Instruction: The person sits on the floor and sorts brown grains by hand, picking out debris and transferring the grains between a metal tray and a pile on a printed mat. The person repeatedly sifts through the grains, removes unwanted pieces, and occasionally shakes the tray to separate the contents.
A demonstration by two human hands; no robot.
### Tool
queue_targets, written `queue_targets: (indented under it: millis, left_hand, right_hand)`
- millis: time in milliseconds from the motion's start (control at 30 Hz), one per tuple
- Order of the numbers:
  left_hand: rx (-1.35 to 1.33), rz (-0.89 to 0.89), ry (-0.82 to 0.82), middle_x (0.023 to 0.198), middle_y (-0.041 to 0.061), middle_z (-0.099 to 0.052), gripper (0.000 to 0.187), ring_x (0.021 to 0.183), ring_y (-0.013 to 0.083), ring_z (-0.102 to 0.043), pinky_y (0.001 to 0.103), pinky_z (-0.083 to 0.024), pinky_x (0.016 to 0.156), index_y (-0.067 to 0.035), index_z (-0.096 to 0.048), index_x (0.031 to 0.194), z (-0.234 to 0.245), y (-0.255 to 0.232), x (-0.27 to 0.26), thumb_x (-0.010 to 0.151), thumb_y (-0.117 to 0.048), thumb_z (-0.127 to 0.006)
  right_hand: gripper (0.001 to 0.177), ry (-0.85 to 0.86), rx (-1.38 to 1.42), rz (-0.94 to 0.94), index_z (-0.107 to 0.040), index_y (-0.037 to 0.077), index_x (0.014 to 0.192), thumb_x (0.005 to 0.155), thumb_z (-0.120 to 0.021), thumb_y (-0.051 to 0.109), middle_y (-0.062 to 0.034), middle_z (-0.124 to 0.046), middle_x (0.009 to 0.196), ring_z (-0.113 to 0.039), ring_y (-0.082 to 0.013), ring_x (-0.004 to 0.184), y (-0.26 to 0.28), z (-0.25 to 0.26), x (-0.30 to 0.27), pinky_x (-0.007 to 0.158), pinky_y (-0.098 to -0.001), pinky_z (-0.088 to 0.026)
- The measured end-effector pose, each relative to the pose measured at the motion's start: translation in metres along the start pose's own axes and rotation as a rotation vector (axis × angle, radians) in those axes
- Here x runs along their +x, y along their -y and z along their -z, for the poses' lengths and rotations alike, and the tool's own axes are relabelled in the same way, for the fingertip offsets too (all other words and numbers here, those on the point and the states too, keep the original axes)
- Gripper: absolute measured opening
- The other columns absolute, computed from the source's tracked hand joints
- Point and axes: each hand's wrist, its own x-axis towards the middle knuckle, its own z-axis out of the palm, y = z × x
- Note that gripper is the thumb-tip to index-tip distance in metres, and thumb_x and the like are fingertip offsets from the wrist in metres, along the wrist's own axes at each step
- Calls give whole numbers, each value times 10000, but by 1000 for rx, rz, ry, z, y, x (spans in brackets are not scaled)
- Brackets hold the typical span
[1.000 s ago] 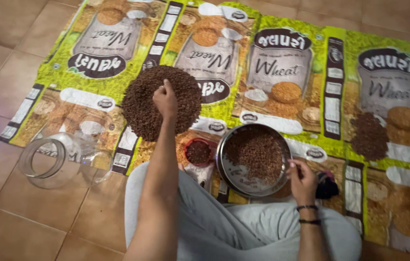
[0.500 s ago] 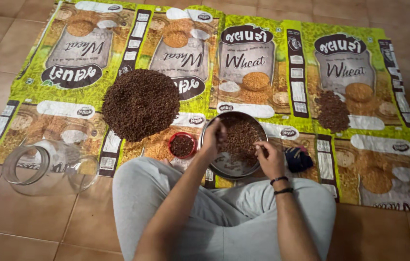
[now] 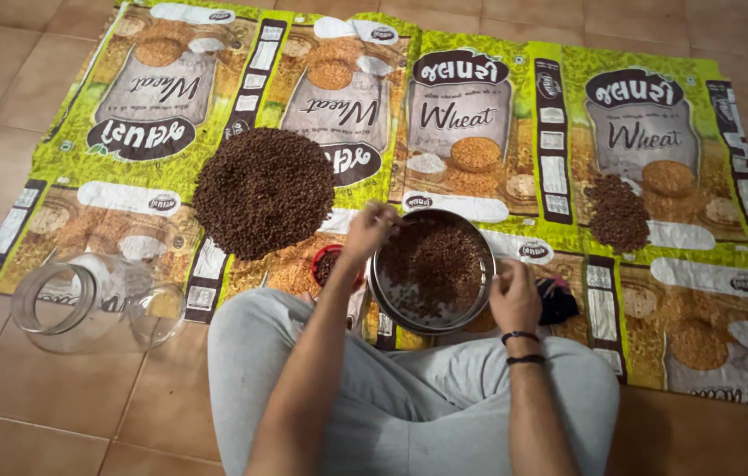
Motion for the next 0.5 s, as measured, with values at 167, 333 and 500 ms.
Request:
queue_targets:
  millis: [167,333,500]
  left_hand:
    - [671,-142,-391,1083,109,-714,267,1027,330,-687,484,-550,856,-152,-711,1105,32,31,14,848,-222,-695]
    - [934,-79,-146,1113,163,-644,290,1052,383,-628,517,-529,873,-187,-747,1027,15,42,12,903,-446,-781]
    - [1012,28,-54,1171,143,-602,465,1101,353,-612,466,-538,893,-176,-704,1098,14,38,14,687,-331,-857]
  right_hand:
    - [511,311,-190,-95,-553,94,1255,900,-696,432,-242,-678,1133,-652,-467,1039,-32,-20,2,839,-556,-524]
    - [466,412,-294,-325,-560,156,1355,930,-624,336,-283,-711,1120,-650,-489,1067,-50,-26,12,911,-582,-503]
    - [404,245,-292,-254,-622,107,1265,909,-632,295,-269,-706,1142,-647,-474,1078,-60,-16,14,901,-570,-507]
